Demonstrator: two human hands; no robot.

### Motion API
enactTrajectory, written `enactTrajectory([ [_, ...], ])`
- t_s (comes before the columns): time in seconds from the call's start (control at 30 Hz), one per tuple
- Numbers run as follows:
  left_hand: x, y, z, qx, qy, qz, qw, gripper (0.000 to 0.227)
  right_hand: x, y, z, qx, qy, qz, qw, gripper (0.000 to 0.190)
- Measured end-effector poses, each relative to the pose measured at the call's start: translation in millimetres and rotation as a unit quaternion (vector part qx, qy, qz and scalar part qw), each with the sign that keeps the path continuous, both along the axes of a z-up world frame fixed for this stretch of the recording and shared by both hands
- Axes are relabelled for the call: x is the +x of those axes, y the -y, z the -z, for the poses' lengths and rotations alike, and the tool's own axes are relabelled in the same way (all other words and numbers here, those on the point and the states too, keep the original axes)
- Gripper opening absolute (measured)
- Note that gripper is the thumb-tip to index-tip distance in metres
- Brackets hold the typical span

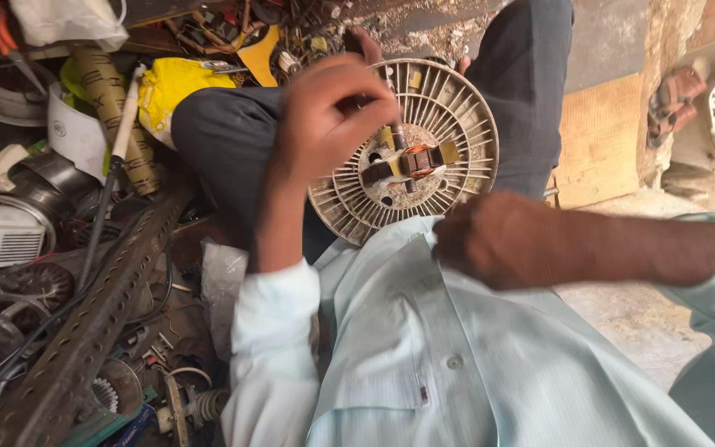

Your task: The person sits on the floor and repairs an electric motor rotor. They wrap copper wire around the rotor core by hand and then use a hammer to tap and secure the windings.

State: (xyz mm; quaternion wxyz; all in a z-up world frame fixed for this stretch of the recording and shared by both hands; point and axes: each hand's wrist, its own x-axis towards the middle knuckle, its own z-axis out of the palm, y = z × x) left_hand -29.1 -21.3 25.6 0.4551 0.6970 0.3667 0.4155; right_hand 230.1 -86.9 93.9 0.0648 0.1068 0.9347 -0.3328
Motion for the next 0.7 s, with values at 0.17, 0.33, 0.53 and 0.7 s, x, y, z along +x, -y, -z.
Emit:
enactTrajectory([
  [0.17, 17, 104, -6, 0.231, -0.081, 0.038, 0.969, 0.024, -1, -42, -5, 0.042, -0.203, 0.062, 0.976, 0.014],
  [0.33, 31, 104, -14, 0.188, -0.099, -0.163, 0.964, 0.013, -19, -114, 78, 0.053, -0.177, 0.198, 0.963, 0.01],
  [0.53, 27, 47, 10, -0.002, 0.036, -0.129, 0.991, 0.021, 19, -105, 75, 0.119, -0.035, 0.32, 0.939, 0.008],
  [0.7, 16, -14, 27, 0.007, -0.056, 0.097, 0.994, 0.018, 1, -49, 16, 0.065, 0.179, 0.192, 0.963, 0.028],
])
